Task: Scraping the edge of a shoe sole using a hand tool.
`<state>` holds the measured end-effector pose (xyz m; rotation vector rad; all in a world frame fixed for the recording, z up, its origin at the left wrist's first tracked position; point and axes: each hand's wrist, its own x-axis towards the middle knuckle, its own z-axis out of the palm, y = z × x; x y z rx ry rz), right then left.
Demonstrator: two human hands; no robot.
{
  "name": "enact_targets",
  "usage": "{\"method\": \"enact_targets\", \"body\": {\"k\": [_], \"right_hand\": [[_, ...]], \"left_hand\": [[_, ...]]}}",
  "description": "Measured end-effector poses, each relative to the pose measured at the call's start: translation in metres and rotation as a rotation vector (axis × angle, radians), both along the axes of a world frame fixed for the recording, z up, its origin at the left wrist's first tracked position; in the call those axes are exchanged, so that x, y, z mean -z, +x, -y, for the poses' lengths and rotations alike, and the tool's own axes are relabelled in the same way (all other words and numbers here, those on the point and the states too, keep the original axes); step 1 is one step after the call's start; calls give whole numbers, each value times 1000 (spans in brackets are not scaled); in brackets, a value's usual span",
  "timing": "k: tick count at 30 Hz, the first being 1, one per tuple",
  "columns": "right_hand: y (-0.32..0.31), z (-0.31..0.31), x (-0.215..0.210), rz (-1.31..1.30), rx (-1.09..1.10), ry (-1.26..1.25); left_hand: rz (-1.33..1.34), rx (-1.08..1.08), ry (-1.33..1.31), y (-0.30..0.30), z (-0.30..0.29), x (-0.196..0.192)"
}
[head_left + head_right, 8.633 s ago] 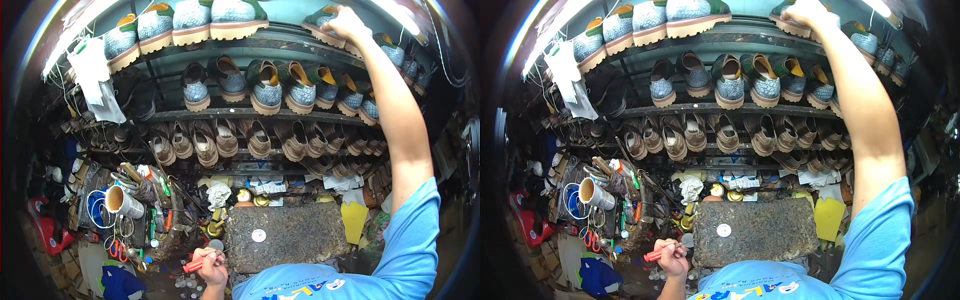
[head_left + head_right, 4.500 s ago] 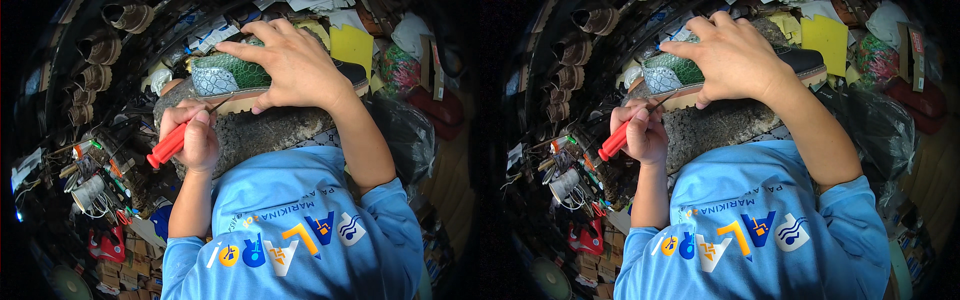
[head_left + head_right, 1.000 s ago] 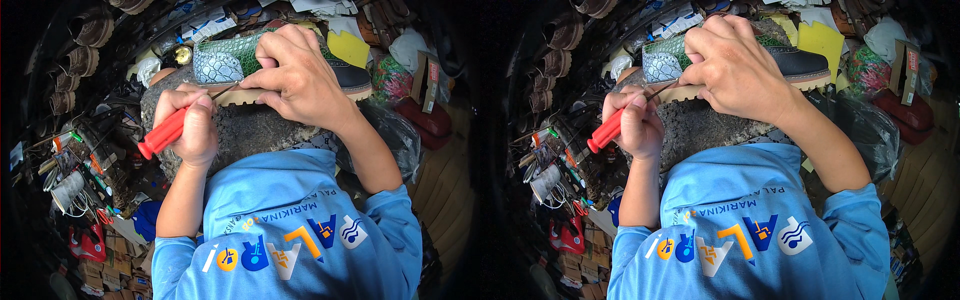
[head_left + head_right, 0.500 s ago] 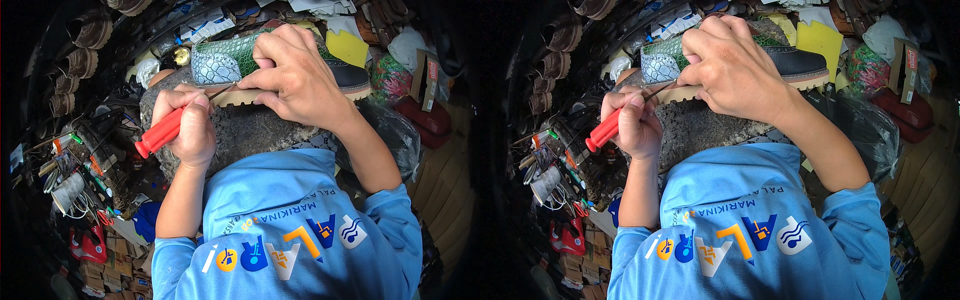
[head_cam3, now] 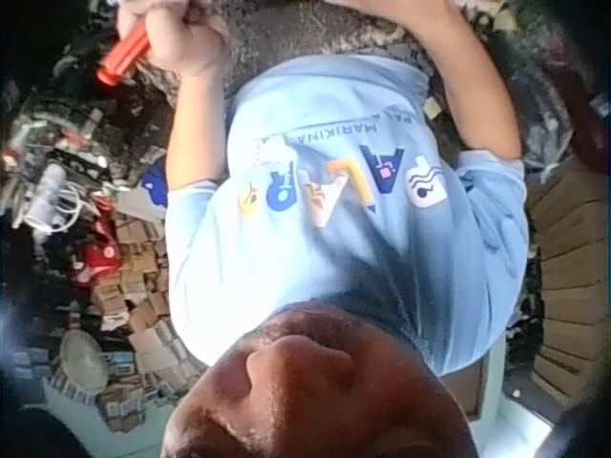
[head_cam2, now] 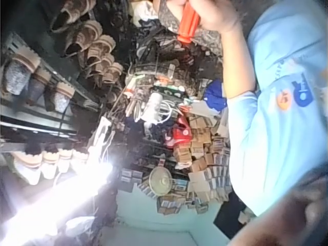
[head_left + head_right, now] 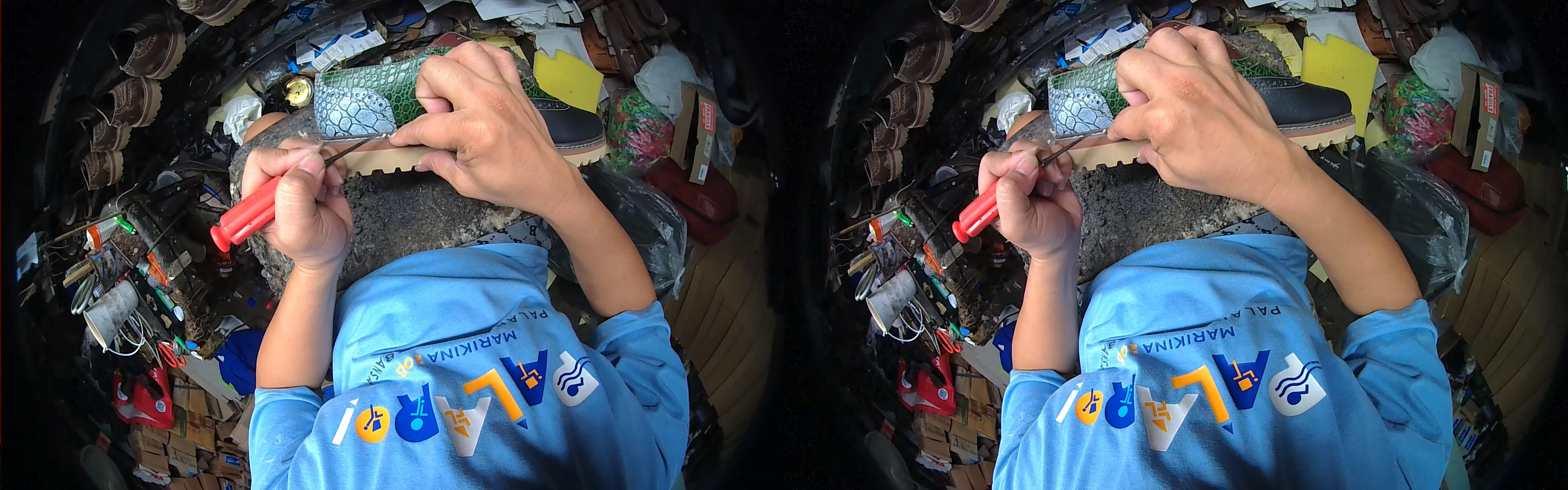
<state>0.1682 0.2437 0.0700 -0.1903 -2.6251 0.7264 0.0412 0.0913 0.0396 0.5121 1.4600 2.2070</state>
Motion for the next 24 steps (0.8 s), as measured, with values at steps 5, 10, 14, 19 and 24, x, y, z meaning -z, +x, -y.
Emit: {"method": "enact_targets", "body": {"k": [5,10,14,19,24], "right_hand": [[-1,-1,0,5,3,5],[1,-1,1,22,11,-4],[0,0,2,31,20,15],[1,0,0,25,16,20],[1,1,4,12,19,27]], "left_hand": [[19,215,51,-20,10,-9],[-222,382,90,-52,12,-40],[-167,461,-330,-47,6,-73],[-155,589,-891,-39,-16,-61],[-122,568,-951,-37,-23,-52]]}}
